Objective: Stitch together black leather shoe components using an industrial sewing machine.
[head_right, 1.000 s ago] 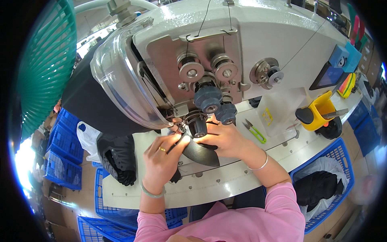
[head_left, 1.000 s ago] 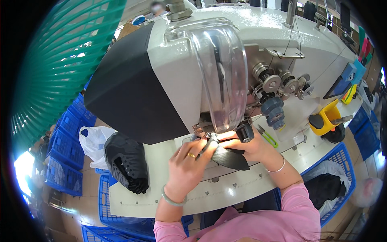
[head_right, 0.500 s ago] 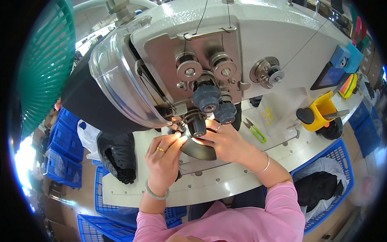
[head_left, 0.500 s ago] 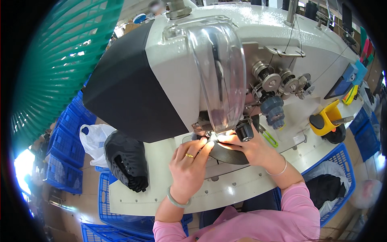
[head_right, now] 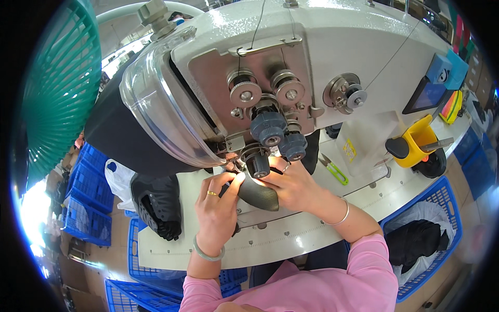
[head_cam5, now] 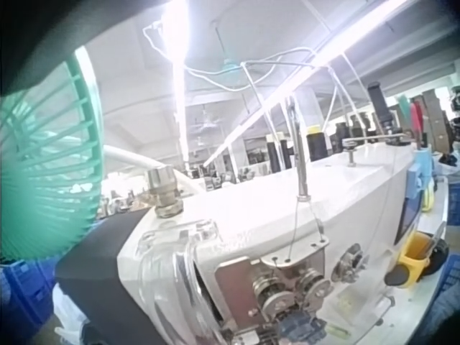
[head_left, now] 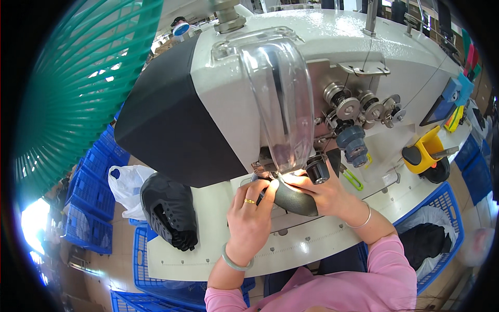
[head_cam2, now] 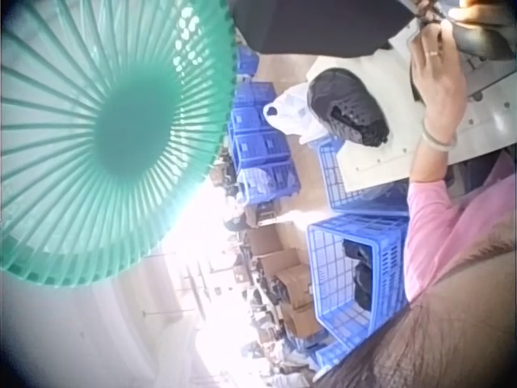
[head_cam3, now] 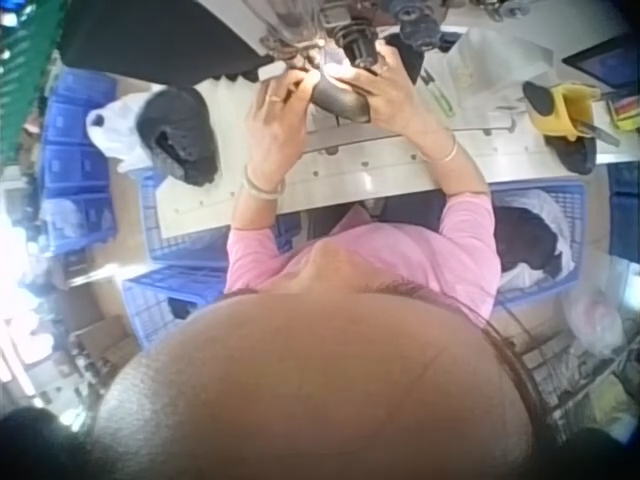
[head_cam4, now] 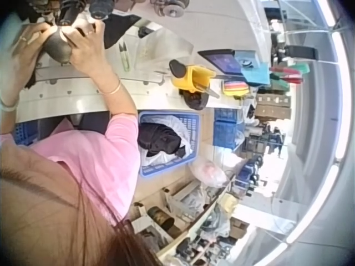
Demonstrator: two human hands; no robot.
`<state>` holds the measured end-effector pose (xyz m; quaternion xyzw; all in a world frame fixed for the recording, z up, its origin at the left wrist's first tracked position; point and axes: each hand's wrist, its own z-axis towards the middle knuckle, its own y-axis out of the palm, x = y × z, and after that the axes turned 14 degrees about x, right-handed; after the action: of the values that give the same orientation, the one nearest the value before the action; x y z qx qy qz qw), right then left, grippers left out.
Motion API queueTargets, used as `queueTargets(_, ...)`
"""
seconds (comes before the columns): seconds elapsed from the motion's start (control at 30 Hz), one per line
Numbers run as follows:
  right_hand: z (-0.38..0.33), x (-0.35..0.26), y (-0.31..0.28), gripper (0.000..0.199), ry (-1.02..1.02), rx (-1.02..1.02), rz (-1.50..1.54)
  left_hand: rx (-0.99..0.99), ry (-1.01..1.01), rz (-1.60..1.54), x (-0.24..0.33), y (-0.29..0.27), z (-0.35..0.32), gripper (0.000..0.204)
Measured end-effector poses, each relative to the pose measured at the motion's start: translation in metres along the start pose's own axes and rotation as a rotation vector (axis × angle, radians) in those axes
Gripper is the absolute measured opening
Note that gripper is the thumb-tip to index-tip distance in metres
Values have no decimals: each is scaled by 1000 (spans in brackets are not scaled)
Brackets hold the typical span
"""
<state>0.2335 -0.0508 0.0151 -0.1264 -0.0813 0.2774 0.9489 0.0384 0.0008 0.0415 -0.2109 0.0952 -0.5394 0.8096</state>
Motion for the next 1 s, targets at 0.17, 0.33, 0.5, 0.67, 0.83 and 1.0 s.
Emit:
queueTargets(0.17,0,0,0,27,-9,13,-20,65,69,0,1,2,3,33)
queueTargets(0.33,1,-2,-4,34,-5,-49,-52,53,-125,-168,-12,4,0,30)
queueTargets(0.5,4,-5,-5,34,-12,-59,-59,113,-148,-110,-6,7,-2,32)
queueTargets(0.67,-2,-11,-6,46,76,-70,-42,128,-51,-31,7,7,-4,35)
queueTargets(0.83,-4,-15,-8,52,126,-105,-42,111,-32,0,10,5,-5,37)
queueTargets(1.0,-6,-23,-4,49,195,-88,-66,64,-34,8,12,3,-4,42)
